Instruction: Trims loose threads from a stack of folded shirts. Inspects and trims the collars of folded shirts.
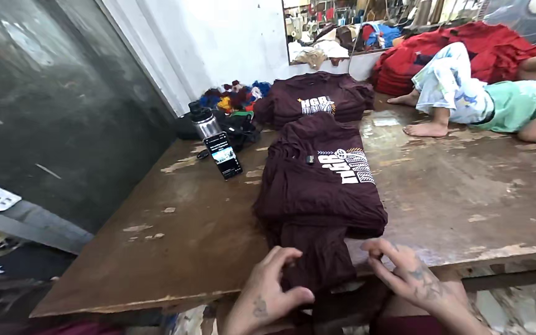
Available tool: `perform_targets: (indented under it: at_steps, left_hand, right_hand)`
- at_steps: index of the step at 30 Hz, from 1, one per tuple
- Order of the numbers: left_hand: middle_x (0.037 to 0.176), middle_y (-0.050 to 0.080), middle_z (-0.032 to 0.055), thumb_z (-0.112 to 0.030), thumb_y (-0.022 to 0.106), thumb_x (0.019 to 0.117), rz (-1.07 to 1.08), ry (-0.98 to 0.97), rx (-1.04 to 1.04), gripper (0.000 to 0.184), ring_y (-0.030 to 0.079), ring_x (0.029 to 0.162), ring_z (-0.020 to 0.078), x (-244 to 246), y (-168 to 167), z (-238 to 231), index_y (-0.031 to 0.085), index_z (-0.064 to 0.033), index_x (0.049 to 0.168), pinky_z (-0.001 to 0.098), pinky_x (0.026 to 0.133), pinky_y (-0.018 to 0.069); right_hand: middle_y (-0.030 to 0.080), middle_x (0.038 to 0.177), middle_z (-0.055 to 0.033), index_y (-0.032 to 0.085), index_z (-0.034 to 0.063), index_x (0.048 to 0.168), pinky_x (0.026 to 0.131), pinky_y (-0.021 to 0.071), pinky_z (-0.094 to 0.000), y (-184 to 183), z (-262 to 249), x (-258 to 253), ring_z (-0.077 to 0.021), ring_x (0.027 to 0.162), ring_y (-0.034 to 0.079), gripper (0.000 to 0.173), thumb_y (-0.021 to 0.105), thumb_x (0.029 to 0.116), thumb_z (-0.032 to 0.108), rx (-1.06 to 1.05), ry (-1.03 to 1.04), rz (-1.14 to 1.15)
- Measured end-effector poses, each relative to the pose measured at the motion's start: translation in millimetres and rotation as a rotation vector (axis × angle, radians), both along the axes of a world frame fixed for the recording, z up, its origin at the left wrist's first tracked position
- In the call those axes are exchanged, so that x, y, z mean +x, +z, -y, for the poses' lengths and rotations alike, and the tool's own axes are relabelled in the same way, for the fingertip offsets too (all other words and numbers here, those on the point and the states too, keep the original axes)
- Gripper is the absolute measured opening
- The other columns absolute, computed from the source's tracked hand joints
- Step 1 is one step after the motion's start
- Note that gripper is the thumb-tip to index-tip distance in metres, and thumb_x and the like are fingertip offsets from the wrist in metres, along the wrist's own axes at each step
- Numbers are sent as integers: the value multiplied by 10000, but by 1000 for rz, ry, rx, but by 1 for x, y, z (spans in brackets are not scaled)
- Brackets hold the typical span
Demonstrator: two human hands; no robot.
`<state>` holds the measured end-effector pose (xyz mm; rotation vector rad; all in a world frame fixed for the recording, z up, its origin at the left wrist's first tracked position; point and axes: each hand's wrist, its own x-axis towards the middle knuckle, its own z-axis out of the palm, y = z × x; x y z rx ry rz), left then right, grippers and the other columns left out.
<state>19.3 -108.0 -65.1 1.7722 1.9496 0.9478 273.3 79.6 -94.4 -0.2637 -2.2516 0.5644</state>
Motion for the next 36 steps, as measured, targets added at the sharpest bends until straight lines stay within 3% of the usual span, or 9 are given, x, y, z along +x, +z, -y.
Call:
perform_targets:
  at_steps: [2,5,9,15,21,25,29,32,36]
  left_hand:
    - [1138,683,137,-425,810,836,-64,-66,-87,514,707,909,263,14,-8,-15,687,-75,1192,469,748,599]
    - [903,697,75,-261,641,981,-103,-59,156,241,684,816,161,8,-20,-23,743,-52,918,339,743,586]
    - [736,686,27,-276,577,1006,-293,-44,462,267,675,658,108,21,-18,-28,684,-83,855,265,607,572]
    - [823,738,137,-94,664,944,-80,7,205,158,725,758,181,5,13,9,740,39,905,327,733,597]
    - [1098,684,146,-207,680,956,-68,-163,286,335,667,817,95,19,1,-20,585,-28,690,212,699,569]
    - [838,705,32,-247,605,999,50,-266,86,275,662,778,43,-29,-1,-2,676,-52,818,210,711,556]
    - [693,684,43,-447,619,984,-234,-147,-138,372,690,628,201,-14,7,-15,730,-111,867,461,572,567]
    - [662,589,-8,-477,507,1040,23,-68,148,451,557,554,65,29,15,-58,680,-72,939,250,510,484]
    - [726,534,1,-587,391,1042,319,-139,-10,685,492,582,71,42,-4,-75,531,38,1285,271,550,460]
  right_hand:
    - [704,915,-103,684,43,1190,696,605,-357,11,6,-22,-195,782,697,305,620,912,152,54,-15,8]
    - [713,1130,-157,681,118,1301,790,616,-460,10,11,-50,-294,971,725,498,750,853,324,175,-1,85]
    - [678,728,-63,754,108,1043,439,524,-382,9,5,-96,-209,536,654,330,703,793,316,333,-19,-12]
    - [669,787,-119,718,85,763,604,569,-374,11,-8,-42,-243,719,681,65,658,781,104,179,-141,-30]
    - [680,918,-107,717,113,1004,567,598,-362,-18,-2,-72,-217,724,701,286,778,741,207,141,-66,30]
    - [648,945,-107,683,132,863,566,573,-315,-16,-11,-40,-183,747,667,133,711,733,135,127,-87,6]
    - [696,866,-87,792,132,937,681,588,-284,-49,10,-24,-171,776,691,159,697,815,166,130,-32,61]
    - [689,1018,-106,744,152,993,834,576,-240,-54,9,-26,-156,960,682,144,650,908,220,172,-27,-18]
    - [678,812,-39,732,107,971,728,540,-172,-57,15,7,-89,766,658,165,599,994,201,116,-10,-65]
